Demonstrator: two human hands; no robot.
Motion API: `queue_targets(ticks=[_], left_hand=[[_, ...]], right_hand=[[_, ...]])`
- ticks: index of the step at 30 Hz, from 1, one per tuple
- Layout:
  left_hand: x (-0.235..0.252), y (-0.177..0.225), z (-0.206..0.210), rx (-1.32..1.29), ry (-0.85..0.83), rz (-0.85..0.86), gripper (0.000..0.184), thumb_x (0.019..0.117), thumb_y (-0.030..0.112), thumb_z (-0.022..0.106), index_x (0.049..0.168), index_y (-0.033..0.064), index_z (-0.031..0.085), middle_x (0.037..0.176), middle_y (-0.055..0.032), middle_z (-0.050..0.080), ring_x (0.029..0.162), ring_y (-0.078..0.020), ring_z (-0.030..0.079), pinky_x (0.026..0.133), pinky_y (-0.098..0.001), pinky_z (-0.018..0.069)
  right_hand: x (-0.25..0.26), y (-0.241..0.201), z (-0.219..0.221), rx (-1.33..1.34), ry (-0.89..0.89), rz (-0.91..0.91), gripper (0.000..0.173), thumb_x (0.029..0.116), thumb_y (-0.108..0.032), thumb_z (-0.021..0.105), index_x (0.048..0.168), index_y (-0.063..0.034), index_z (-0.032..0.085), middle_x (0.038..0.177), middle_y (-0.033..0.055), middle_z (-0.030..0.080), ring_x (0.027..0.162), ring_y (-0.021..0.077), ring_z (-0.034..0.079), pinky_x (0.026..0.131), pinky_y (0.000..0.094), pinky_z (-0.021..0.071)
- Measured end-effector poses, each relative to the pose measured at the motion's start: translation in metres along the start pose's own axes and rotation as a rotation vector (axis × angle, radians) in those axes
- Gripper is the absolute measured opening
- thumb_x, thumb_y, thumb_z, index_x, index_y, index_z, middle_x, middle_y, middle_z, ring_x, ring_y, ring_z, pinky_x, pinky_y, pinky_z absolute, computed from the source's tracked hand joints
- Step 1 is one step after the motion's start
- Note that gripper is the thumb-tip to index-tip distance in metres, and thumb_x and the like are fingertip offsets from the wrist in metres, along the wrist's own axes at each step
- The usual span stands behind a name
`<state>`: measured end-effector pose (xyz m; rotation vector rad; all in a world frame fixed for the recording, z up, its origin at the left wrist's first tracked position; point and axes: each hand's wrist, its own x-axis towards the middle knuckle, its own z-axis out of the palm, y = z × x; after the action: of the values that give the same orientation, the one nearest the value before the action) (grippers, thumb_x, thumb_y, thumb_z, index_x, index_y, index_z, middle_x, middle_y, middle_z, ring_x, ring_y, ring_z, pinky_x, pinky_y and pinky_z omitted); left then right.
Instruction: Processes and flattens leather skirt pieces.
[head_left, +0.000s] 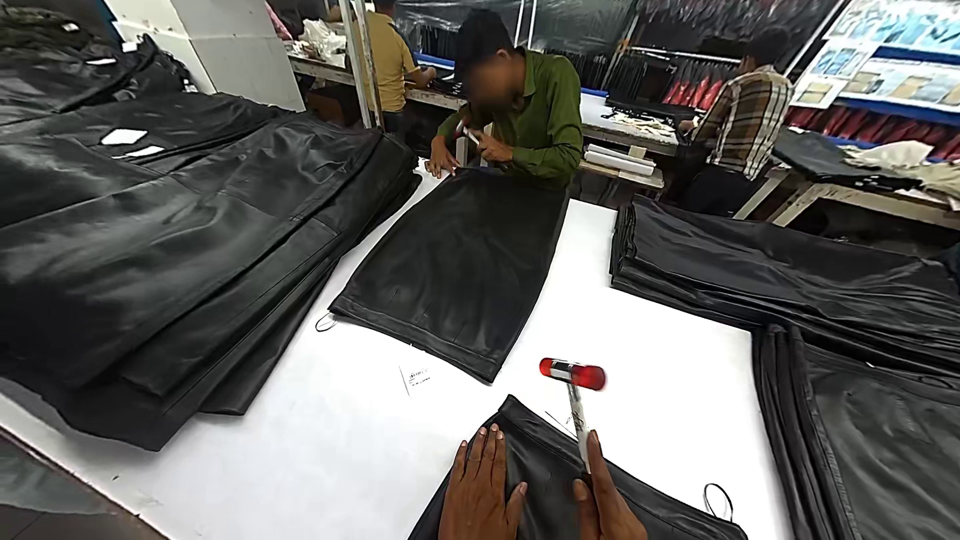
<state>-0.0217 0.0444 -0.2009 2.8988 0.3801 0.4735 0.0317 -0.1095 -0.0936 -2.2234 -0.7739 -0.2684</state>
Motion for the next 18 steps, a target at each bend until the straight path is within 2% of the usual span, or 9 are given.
queue_targets(ticks=[2,4,5,11,12,14,15,16,18], left_hand=[[0.002,-0.001,0.001,0.002,0.010,-0.005,0.074,0.1056,0.057,0.026,0.152,0.0037,0.048,0.159,-0.0091,0.047,0.148,-0.0263,0.043,0.121,-0.0523,0.0299],[0.002,-0.002,0.002,-0.011,0.005,-0.008,0.072,0.1062,0.053,0.025,0.153,0.0032,0.046,0.159,-0.0095,0.046,0.148,-0.0262,0.042,0.122,-0.0519,0.0286],[0.002,-0.001,0.003,-0.019,0.010,-0.008,0.070,0.1064,0.050,0.025,0.153,0.0028,0.046,0.159,-0.0097,0.047,0.148,-0.0262,0.042,0.122,-0.0513,0.0289],[0.010,-0.004,-0.007,-0.116,0.014,-0.054,0.057,0.1037,0.033,0.030,0.149,0.0052,0.053,0.153,-0.0065,0.055,0.142,-0.0238,0.050,0.116,-0.0466,0.0387],[0.013,-0.006,-0.010,-0.156,0.023,-0.067,0.056,0.1026,0.030,0.032,0.147,0.0058,0.055,0.151,-0.0058,0.057,0.141,-0.0232,0.052,0.114,-0.0458,0.0405],[0.016,-0.011,-0.014,-0.257,0.039,-0.093,0.053,0.0999,0.024,0.036,0.144,0.0062,0.058,0.147,-0.0050,0.060,0.137,-0.0224,0.055,0.111,-0.0449,0.0436],[0.017,-0.012,-0.016,-0.295,0.039,-0.102,0.053,0.0981,0.022,0.038,0.144,0.0061,0.059,0.146,-0.0046,0.061,0.136,-0.0217,0.056,0.110,-0.0445,0.0447],[0.019,-0.013,-0.019,-0.329,0.024,-0.109,0.053,0.0966,0.019,0.039,0.144,0.0057,0.059,0.146,-0.0044,0.061,0.135,-0.0214,0.057,0.109,-0.0448,0.0454],[0.022,-0.021,-0.024,-0.411,-0.014,-0.116,0.054,0.0945,0.015,0.040,0.144,0.0053,0.058,0.146,-0.0041,0.061,0.134,-0.0221,0.058,0.108,-0.0470,0.0460]], right_hand=[[-0.008,0.003,0.011,-0.079,-0.057,0.017,0.048,0.1069,-0.017,0.045,0.148,0.0081,0.048,0.088,0.0179,0.068,0.062,0.0237,0.065,0.057,0.0393,0.0568],[-0.010,0.017,0.027,-0.230,-0.359,0.139,0.053,0.1078,-0.025,0.041,0.159,-0.0151,0.039,0.090,0.0169,0.070,0.069,0.0325,0.069,0.061,0.0498,0.0570],[-0.005,0.022,0.030,-0.248,-0.443,0.170,0.055,0.1080,-0.027,0.039,0.162,-0.0211,0.034,0.091,0.0156,0.070,0.072,0.0336,0.070,0.064,0.0517,0.0569],[-0.005,-0.010,0.005,-0.068,-0.076,0.013,0.048,0.1063,-0.015,0.047,0.148,0.0069,0.048,0.089,0.0183,0.068,0.060,0.0238,0.064,0.053,0.0395,0.0557],[-0.011,-0.005,0.011,-0.118,-0.131,0.030,0.048,0.1064,-0.017,0.046,0.150,0.0034,0.048,0.089,0.0182,0.068,0.061,0.0257,0.065,0.054,0.0414,0.0560],[-0.017,0.011,0.028,-0.266,-0.379,0.139,0.052,0.1075,-0.025,0.042,0.159,-0.0181,0.040,0.091,0.0168,0.070,0.069,0.0321,0.069,0.060,0.0490,0.0565],[-0.015,0.016,0.030,-0.277,-0.452,0.175,0.054,0.1079,-0.027,0.040,0.161,-0.0235,0.036,0.091,0.0163,0.070,0.071,0.0336,0.069,0.063,0.0512,0.0564],[-0.011,0.015,0.027,-0.234,-0.445,0.173,0.053,0.1084,-0.028,0.039,0.161,-0.0210,0.036,0.091,0.0161,0.071,0.072,0.0336,0.069,0.064,0.0516,0.0562],[-0.007,0.000,0.016,-0.117,-0.243,0.094,0.050,0.1075,-0.021,0.044,0.154,-0.0050,0.046,0.088,0.0169,0.069,0.064,0.0295,0.067,0.057,0.0468,0.0560]])
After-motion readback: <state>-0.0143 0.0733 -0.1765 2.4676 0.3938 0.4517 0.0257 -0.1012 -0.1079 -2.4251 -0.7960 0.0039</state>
